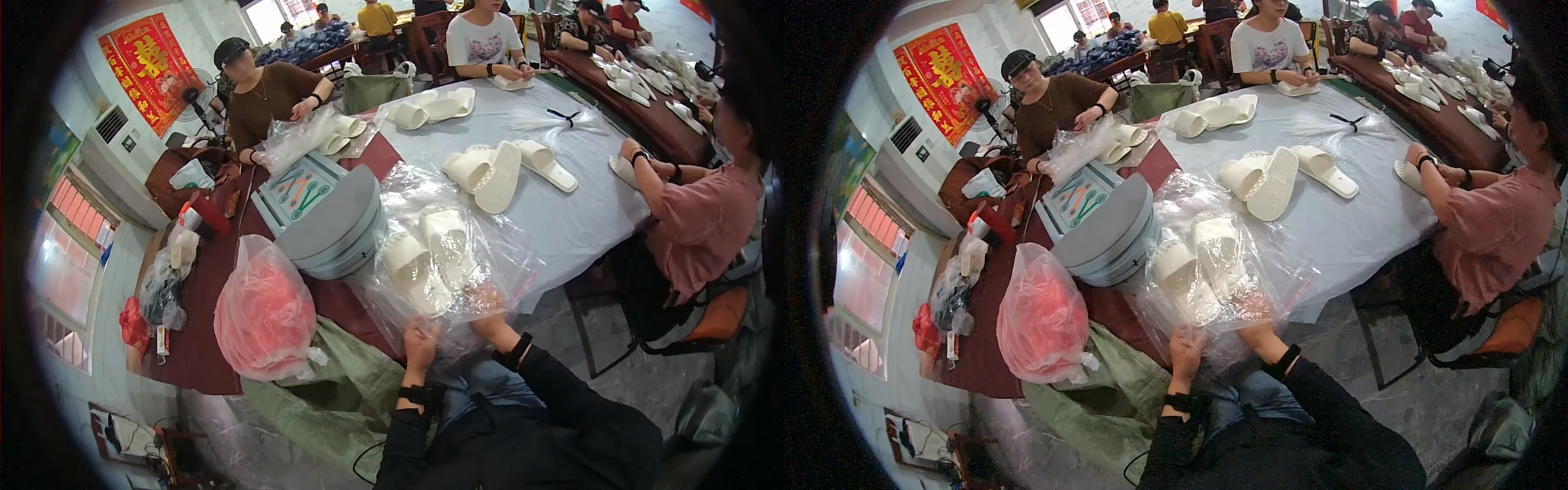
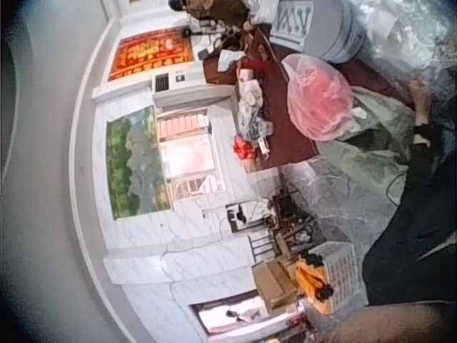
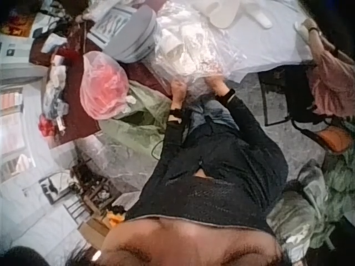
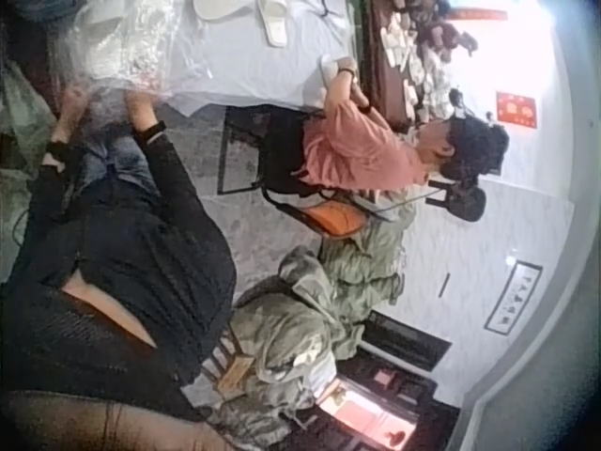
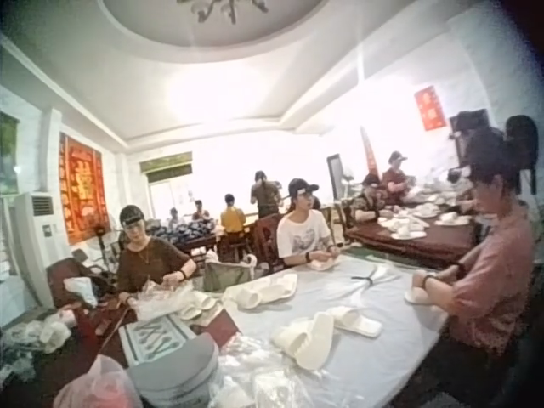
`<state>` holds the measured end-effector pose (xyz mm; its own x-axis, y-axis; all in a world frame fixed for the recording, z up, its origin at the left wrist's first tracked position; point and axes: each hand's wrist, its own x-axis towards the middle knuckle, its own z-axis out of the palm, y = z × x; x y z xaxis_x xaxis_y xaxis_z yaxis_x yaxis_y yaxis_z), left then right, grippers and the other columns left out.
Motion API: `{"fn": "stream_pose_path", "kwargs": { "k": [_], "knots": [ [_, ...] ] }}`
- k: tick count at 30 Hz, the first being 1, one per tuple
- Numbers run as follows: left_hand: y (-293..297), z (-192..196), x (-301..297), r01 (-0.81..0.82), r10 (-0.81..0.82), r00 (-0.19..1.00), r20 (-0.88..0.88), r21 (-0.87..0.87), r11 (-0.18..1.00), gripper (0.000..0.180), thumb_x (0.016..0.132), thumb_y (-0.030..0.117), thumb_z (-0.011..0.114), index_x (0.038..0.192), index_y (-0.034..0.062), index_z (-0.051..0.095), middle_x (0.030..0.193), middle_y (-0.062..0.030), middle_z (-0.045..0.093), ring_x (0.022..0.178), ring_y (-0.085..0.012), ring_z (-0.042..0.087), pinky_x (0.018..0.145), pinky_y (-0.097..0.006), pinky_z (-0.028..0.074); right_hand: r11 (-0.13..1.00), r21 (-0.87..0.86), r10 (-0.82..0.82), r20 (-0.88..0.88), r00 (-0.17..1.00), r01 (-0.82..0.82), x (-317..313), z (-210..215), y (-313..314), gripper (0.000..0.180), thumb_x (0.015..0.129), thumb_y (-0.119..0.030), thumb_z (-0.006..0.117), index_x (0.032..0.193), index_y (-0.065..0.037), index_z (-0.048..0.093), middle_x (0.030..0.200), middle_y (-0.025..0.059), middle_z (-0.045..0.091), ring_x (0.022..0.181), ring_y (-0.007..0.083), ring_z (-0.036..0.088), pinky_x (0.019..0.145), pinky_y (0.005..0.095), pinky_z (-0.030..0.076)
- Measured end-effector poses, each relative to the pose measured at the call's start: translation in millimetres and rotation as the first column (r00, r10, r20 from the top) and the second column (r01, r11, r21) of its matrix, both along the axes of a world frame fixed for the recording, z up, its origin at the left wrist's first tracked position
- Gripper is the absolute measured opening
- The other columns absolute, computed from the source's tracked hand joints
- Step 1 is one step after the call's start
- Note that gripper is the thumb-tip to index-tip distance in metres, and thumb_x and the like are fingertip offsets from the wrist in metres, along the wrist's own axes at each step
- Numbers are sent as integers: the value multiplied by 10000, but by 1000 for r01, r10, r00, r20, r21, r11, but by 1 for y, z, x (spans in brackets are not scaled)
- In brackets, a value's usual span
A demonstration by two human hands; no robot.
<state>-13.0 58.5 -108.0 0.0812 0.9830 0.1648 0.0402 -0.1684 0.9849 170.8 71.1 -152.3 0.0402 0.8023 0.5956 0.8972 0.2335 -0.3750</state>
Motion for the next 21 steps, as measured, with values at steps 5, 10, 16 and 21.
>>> {"fn": "stream_pose_path", "kwargs": {
  "k": [5,10,16,21],
  "knots": [
    [-4,-3,-16,-52,59,974,-219,41,998,174,833,75,638,952,37,516,764,2,542,648,-69,497,559,-226,411,994,110,-2,24,1000,-1,-30,27,-9,261,717,-256,629,901,-73,657,915,151,638,842,319,599,761,456,461],
    [-2,-5,-10,-44,45,997,-62,19,999,211,810,82,664,951,15,523,714,-30,546,634,-94,504,554,-236,406,936,-135,304,-156,940,-326,-50,26,-18,206,811,-234,544,913,-83,640,616,164,584,535,369,562,510,464,448],
    [-2,0,-11,-23,23,995,-97,-1,1000,189,832,79,635,968,34,511,767,-16,543,654,-87,513,580,-234,423,893,-282,340,-87,937,-350,-54,48,-21,357,836,-185,504,1181,-99,542,598,200,553,560,381,560,555,478,449],
    [1,-8,-12,-4,14,997,-80,119,993,163,844,55,612,965,40,503,815,-16,546,698,-58,515,593,-206,422,880,-320,367,-11,930,-351,-54,70,-30,392,807,-182,541,1180,-65,514,767,194,582,700,355,586,647,451,466]
  ]
}}
